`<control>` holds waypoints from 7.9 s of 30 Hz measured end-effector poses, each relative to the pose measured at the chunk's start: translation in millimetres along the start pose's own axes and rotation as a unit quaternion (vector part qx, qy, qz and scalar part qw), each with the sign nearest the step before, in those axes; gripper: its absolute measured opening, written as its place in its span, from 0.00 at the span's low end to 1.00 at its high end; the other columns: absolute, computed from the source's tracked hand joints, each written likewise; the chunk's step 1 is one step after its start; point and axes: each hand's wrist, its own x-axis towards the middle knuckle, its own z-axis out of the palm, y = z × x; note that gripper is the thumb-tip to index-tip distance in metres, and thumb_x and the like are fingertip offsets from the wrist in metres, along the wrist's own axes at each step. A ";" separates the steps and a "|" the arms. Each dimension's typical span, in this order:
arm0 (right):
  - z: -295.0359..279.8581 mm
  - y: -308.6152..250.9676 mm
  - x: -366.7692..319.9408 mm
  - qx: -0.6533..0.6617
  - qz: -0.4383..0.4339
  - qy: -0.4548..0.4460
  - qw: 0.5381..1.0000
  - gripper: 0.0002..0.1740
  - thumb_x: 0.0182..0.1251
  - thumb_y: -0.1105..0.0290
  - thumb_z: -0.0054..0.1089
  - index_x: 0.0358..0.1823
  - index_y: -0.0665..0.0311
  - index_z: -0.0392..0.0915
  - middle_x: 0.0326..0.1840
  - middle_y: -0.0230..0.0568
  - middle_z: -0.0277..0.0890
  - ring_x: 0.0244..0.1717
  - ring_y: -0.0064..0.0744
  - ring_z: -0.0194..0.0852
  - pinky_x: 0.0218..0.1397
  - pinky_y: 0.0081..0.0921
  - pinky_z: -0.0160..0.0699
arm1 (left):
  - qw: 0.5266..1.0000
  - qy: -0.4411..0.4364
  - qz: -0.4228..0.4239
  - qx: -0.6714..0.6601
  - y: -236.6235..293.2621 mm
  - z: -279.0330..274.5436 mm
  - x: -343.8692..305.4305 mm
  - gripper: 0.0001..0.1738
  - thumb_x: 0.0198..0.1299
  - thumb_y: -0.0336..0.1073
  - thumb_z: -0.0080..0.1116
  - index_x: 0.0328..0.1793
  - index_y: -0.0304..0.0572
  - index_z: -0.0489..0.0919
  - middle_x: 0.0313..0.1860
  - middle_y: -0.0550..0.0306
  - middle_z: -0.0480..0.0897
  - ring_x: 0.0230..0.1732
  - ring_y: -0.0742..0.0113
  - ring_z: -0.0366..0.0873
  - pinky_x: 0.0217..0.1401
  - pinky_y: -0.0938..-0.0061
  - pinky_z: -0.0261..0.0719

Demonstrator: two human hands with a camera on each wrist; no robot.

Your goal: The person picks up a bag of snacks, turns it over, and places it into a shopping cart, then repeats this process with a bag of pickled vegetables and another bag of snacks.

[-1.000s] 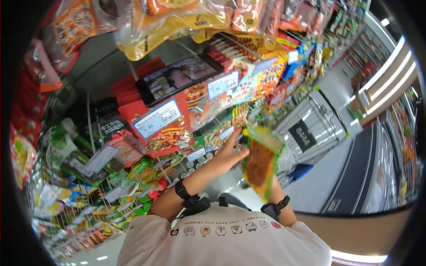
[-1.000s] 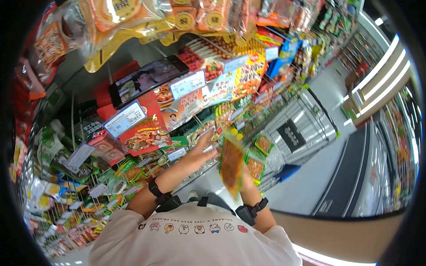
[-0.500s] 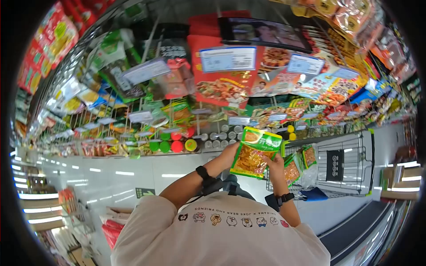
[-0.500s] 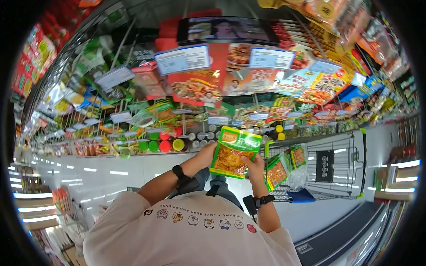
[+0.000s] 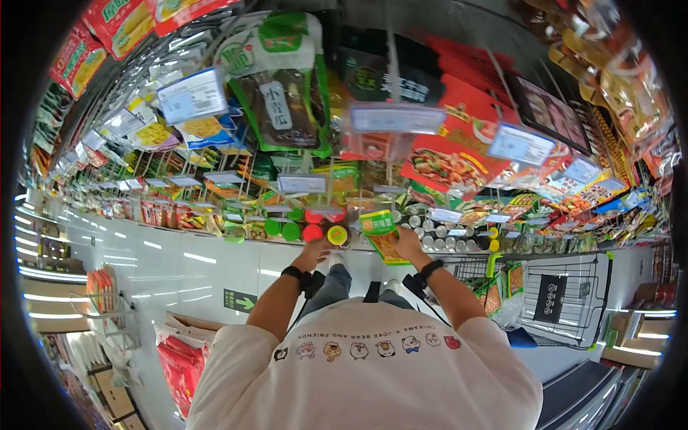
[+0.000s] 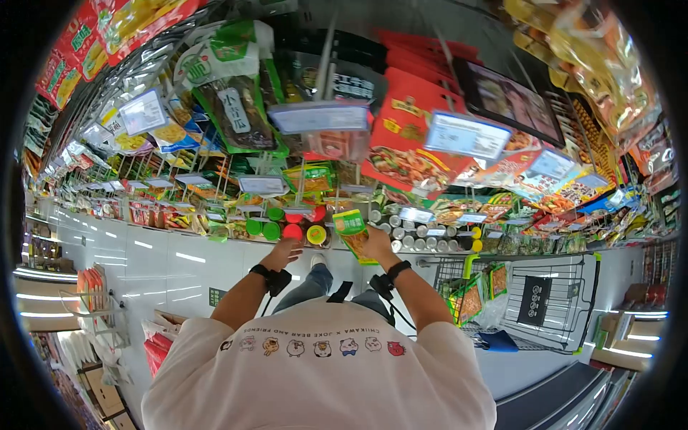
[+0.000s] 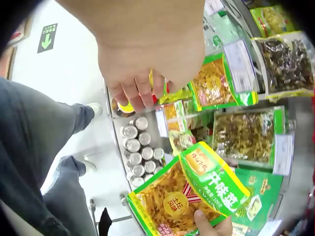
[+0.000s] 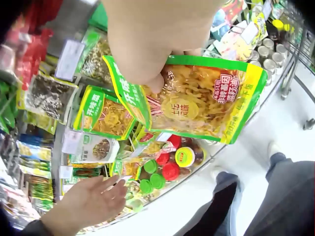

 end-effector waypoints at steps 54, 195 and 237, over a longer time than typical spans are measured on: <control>124.6 -25.1 134.9 0.524 0.141 -0.087 0.836 0.14 0.49 0.69 0.58 0.38 0.63 0.73 0.32 0.40 0.74 0.26 0.32 0.74 0.33 0.26 0.77 | 0.948 -0.061 0.023 -0.311 74.5 -37.4 84.1 0.14 0.57 0.31 0.38 0.50 0.46 0.65 0.50 0.60 0.68 0.49 0.67 0.64 0.52 0.71 0.63; -36.3 193.4 -275.5 0.182 0.370 0.180 0.893 0.17 0.47 0.59 0.57 0.36 0.62 0.74 0.31 0.52 0.74 0.34 0.48 0.72 0.39 0.35 0.70 | 0.623 -0.561 0.171 0.518 -22.8 548.0 22.6 0.11 0.54 0.39 0.49 0.35 0.38 0.73 0.28 0.59 0.77 0.29 0.73 0.74 0.32 0.78 0.72; -10.5 478.1 -309.5 0.373 0.685 0.259 0.569 0.24 0.55 0.53 0.47 0.40 0.68 0.74 0.38 0.54 0.73 0.42 0.50 0.71 0.46 0.34 0.67 | 0.409 -0.194 0.247 0.857 -218.6 656.9 166.2 0.19 0.51 0.48 0.53 0.34 0.36 0.77 0.40 0.47 0.74 0.45 0.52 0.69 0.47 0.56 0.66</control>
